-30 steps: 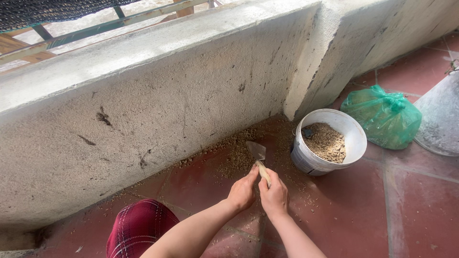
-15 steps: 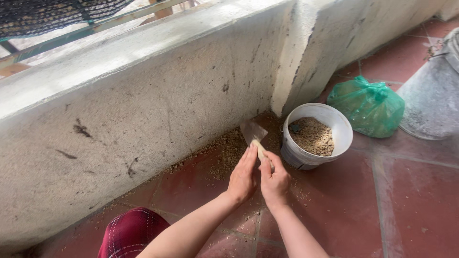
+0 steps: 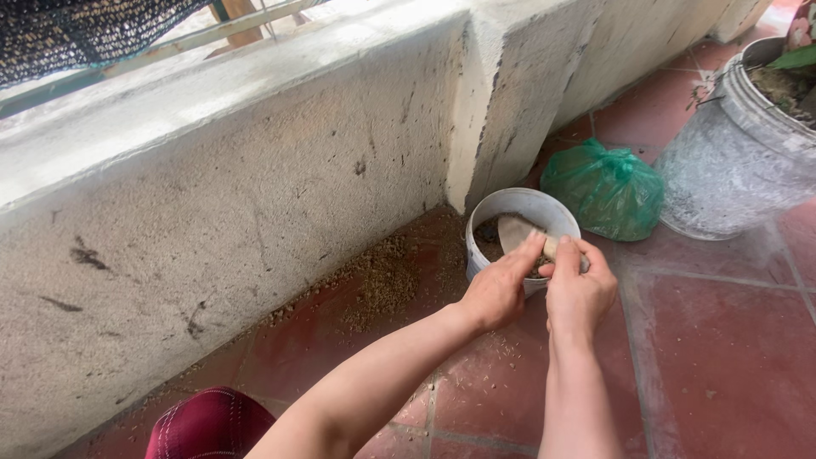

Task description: The person uses a trowel to collect debris from the floor and put it into a white plastic bucket.

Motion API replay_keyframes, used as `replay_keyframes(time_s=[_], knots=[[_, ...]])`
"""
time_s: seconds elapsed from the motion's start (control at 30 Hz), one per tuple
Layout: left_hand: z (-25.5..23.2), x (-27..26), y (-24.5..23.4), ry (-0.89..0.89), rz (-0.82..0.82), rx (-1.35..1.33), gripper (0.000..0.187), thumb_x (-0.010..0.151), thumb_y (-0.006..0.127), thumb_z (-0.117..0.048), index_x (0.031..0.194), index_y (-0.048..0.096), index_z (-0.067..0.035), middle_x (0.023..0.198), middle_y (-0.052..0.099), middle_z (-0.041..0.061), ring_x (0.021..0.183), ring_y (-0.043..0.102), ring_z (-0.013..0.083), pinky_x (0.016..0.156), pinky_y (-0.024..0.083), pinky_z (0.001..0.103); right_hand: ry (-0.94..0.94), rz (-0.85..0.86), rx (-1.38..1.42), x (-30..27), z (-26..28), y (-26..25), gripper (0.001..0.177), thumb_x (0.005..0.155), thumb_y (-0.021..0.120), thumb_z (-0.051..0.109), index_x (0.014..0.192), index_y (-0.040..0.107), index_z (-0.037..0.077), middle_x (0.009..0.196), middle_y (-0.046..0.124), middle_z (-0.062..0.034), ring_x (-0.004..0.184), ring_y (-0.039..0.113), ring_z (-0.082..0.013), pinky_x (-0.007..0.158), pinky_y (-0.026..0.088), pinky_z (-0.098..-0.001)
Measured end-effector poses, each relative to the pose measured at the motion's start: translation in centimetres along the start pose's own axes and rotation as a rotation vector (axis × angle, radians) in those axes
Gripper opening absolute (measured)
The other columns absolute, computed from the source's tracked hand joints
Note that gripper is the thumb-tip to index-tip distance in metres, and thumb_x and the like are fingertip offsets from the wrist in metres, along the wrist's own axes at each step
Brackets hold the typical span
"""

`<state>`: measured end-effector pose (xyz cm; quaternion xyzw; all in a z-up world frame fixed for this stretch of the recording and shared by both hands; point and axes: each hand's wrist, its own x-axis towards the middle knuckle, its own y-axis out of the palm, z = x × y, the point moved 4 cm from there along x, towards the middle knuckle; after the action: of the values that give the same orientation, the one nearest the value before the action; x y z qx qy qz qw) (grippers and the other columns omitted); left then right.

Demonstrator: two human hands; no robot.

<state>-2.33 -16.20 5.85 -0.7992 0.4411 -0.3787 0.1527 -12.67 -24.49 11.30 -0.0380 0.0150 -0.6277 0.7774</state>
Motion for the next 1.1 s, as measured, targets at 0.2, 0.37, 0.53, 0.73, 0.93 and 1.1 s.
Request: replay_keyframes(time_s=[0.2,0.37,0.53,0.73,0.93,1.1], knots=[[3.1,0.2,2.9,-0.110,0.241,0.054,0.093,0.085,0.065,0.002,0.172,0.033,-0.007,0.176,0.042,0.022,0.158,0.047,0.0374,0.123,0.046,0.046,0.136,-0.035,-0.077,2.1,-4.1,0.1,0.033,0.102,0.080,0.031,0.117,0.081,0.002,0.076,0.076,-0.0062,0.060,0.067,-0.0103,0.048,0.045,-0.0285],[6.4,0.8,4.4,-0.311,0.500,0.171,0.097,0.091,0.078,-0.022,0.174,0.030,-0.015,0.172,0.040,0.021,0.155,0.045,0.0378,0.121,0.045,0.047,0.294,-0.065,0.067,2.6,-11.4,1.9,0.034,0.105,0.074,0.026,0.129,0.077,0.003,0.080,0.077,-0.0071,0.061,0.067,-0.0113,0.048,0.047,-0.0291],[8.7,0.9,5.8,-0.299,0.621,0.327,0.096,0.091,0.076,-0.031,0.174,0.031,-0.016,0.172,0.045,0.017,0.143,0.062,0.0362,0.116,0.052,0.046,0.347,-0.077,0.118,1.9,-15.6,2.2,0.036,0.108,0.069,0.025,0.139,0.074,0.007,0.082,0.077,-0.0089,0.060,0.065,-0.0125,0.051,0.051,-0.0292],[10.4,0.2,7.6,-0.269,0.597,0.375,0.092,0.094,0.075,-0.029,0.175,0.034,-0.016,0.173,0.049,0.014,0.147,0.059,0.0332,0.119,0.050,0.044,0.339,-0.072,0.159,1.5,-16.4,2.4,0.035,0.110,0.067,0.028,0.139,0.072,0.009,0.086,0.077,-0.0081,0.061,0.064,-0.0121,0.052,0.052,-0.0289],[10.0,-0.3,7.2,-0.297,0.563,0.319,0.100,0.088,0.081,-0.031,0.174,0.033,-0.014,0.177,0.042,0.010,0.157,0.047,0.0280,0.125,0.043,0.039,0.367,-0.058,0.190,1.1,-15.6,2.6,0.037,0.111,0.064,0.030,0.141,0.070,0.009,0.089,0.079,-0.0083,0.063,0.066,-0.0134,0.052,0.052,-0.0295],[8.9,0.0,6.6,-0.328,0.580,0.294,0.106,0.086,0.085,-0.034,0.174,0.029,-0.014,0.176,0.039,0.010,0.160,0.041,0.0262,0.128,0.038,0.038,0.412,-0.021,0.307,0.9,-14.9,2.6,0.041,0.110,0.060,0.029,0.145,0.060,0.008,0.110,0.081,-0.0139,0.080,0.081,-0.0214,0.056,0.061,-0.0335]])
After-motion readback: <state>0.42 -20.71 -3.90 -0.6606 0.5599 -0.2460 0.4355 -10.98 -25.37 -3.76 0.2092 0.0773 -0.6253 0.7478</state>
